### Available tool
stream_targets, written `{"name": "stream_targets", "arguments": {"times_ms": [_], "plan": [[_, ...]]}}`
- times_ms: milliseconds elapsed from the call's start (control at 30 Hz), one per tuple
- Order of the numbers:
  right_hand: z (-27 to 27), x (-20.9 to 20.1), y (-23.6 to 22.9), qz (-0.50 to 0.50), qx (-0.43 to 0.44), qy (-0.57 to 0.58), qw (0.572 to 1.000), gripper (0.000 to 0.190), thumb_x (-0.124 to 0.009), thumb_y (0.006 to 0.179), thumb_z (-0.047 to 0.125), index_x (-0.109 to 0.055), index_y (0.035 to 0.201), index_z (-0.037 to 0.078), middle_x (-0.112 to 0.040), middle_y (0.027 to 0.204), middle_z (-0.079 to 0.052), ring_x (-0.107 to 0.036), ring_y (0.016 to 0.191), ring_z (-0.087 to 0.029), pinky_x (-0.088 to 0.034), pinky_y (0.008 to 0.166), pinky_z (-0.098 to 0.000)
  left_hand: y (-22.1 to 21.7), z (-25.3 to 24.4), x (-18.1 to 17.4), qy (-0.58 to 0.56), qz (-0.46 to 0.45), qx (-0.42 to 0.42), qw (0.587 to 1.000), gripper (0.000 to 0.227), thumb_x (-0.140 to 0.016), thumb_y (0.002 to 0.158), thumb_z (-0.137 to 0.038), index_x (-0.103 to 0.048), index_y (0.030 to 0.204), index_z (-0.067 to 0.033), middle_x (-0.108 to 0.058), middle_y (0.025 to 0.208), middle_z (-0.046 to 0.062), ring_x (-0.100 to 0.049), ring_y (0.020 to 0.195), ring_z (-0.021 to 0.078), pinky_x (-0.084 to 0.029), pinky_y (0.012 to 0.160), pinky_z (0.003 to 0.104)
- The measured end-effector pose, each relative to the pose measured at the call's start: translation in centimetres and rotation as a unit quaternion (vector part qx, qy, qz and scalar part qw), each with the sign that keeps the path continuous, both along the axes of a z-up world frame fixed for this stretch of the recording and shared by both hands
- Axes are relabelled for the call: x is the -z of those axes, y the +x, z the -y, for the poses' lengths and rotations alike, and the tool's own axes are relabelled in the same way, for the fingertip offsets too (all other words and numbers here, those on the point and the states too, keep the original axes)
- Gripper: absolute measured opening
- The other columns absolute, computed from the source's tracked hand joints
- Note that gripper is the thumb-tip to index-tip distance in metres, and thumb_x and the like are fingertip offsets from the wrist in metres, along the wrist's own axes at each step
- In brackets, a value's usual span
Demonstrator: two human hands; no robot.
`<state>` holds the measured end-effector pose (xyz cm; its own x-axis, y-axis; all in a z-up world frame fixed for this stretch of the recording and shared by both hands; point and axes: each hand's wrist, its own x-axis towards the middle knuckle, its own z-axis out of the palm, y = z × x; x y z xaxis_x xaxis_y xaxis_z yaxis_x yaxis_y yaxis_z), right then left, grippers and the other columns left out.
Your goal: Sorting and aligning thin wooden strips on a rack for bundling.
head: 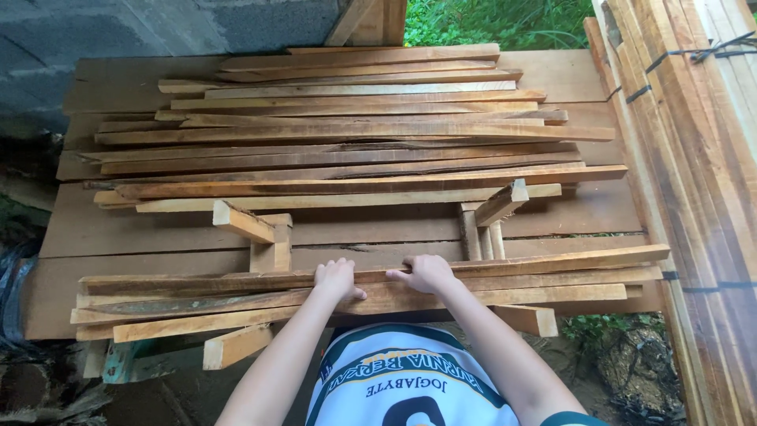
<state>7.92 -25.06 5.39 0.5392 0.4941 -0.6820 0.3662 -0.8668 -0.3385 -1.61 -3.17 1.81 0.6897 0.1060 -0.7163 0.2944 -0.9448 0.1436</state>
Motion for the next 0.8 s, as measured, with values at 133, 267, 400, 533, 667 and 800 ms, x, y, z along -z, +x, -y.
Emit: {"name": "stream_targets", "arguments": {"times_ms": [133,267,400,533,667,800], "plan": [[0.1,-0.2,0.1,-0.013,0.021,-0.007,1.000,0.069,-0.036,0.092,0.081,-0.074,0.114,0.027,-0.075,0.120,-0.010,-0.066,0.122,-0.034,-0.051,0.101,-0.0442,0.0,0.0,-0.2,-0.003,0.008,-0.001,1.000,0.075,-0.089,0.072,-0.054,-0.062,0.131,-0.0162,-0.063,0.135,0.006,-0.057,0.131,0.0328,-0.044,0.107,0.053],[0.2,0.4,-0.1,0.009,0.039,0.021,0.999,0.055,-0.050,0.089,0.077,-0.078,0.111,0.035,-0.077,0.116,-0.004,-0.068,0.118,-0.029,-0.053,0.098,-0.0428,0.1,0.1,-0.7,0.000,0.000,0.002,1.000,0.076,-0.089,0.072,-0.053,-0.061,0.132,-0.0153,-0.064,0.136,0.006,-0.057,0.131,0.0327,-0.045,0.107,0.053],[0.8,1.8,-0.5,0.105,-0.005,0.087,0.991,0.043,-0.068,0.087,0.061,-0.077,0.118,0.031,-0.074,0.114,-0.004,-0.065,0.115,-0.028,-0.054,0.093,-0.0413,0.3,0.3,-1.2,0.003,-0.008,-0.001,1.000,0.078,-0.089,0.073,-0.054,-0.060,0.134,-0.0154,-0.063,0.137,0.006,-0.057,0.132,0.0325,-0.044,0.108,0.053],[1.7,4.3,-1.7,0.196,-0.010,0.149,0.969,0.040,-0.076,0.082,0.057,-0.075,0.111,0.028,-0.067,0.104,0.000,-0.063,0.105,-0.026,-0.055,0.084,-0.0407,0.4,0.4,-1.6,0.004,-0.011,0.010,1.000,0.076,-0.089,0.074,-0.052,-0.060,0.133,-0.0142,-0.063,0.137,0.007,-0.057,0.132,0.0331,-0.044,0.108,0.054],[2.1,5.5,-1.9,0.228,0.002,0.212,0.950,0.027,-0.075,0.085,0.051,-0.070,0.101,0.029,-0.062,0.094,0.004,-0.064,0.098,-0.024,-0.056,0.079,-0.0402,0.3,0.3,-0.8,0.011,-0.004,0.015,1.000,0.078,-0.089,0.071,-0.055,-0.061,0.131,-0.0149,-0.065,0.135,0.006,-0.059,0.130,0.0322,-0.045,0.107,0.054],[2.3,6.0,-2.7,0.240,-0.002,0.200,0.950,0.040,-0.073,0.086,0.054,-0.068,0.116,0.028,-0.065,0.105,0.004,-0.064,0.104,-0.024,-0.054,0.088,-0.0395,0.2,0.5,-1.4,0.011,0.010,0.013,1.000,0.073,-0.089,0.072,-0.052,-0.061,0.128,-0.0146,-0.066,0.132,0.006,-0.060,0.129,0.0323,-0.045,0.107,0.053]]}}
